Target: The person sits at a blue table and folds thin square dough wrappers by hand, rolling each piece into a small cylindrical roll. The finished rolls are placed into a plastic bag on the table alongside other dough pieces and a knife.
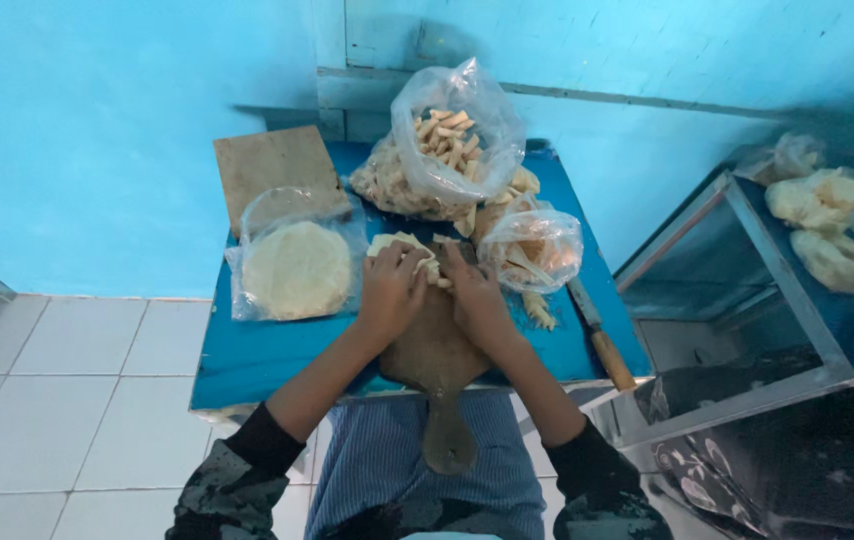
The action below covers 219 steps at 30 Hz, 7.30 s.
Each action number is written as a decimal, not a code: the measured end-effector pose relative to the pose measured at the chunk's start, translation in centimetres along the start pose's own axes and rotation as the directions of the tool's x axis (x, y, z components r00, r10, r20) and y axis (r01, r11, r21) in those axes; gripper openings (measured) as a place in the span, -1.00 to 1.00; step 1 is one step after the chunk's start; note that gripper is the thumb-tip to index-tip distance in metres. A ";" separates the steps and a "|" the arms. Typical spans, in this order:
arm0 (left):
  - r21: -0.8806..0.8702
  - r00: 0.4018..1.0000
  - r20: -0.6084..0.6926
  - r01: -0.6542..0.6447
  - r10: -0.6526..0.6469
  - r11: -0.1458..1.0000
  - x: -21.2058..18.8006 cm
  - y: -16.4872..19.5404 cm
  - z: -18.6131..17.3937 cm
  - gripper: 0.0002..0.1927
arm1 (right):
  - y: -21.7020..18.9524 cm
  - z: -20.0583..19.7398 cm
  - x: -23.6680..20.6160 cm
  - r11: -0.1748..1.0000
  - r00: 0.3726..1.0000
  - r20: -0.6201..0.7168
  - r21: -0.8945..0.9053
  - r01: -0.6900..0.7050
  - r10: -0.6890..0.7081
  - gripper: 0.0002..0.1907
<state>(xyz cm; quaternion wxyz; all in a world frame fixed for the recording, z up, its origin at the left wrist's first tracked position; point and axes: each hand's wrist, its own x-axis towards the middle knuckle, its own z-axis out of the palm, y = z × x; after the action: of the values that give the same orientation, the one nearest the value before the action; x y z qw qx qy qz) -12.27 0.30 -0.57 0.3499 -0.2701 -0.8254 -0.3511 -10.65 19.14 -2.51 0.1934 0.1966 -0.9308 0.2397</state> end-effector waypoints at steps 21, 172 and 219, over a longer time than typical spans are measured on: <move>-0.134 0.923 0.089 -0.361 0.374 0.923 2.6 0.6 -4.0 -0.74 | 2.8 -1.5 -2.0 0.434 0.970 0.075 0.884 -0.172 0.232 -0.27; -0.650 0.731 0.622 0.682 -0.280 0.336 3.9 -7.1 2.5 -0.60 | 2.8 1.8 4.9 0.470 0.913 -0.357 0.852 0.231 0.198 -0.31; -0.831 0.750 0.450 0.550 -0.485 0.080 3.4 -7.0 -0.1 -0.88 | 4.3 0.0 3.9 -0.056 0.818 -0.059 0.992 0.110 0.572 -0.59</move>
<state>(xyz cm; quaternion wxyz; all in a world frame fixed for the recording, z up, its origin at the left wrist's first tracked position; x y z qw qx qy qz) -19.17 -3.32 -0.68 -0.0464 -0.1199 -0.5076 -0.8519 -15.94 21.53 -2.35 0.1682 0.0375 -0.4184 0.8918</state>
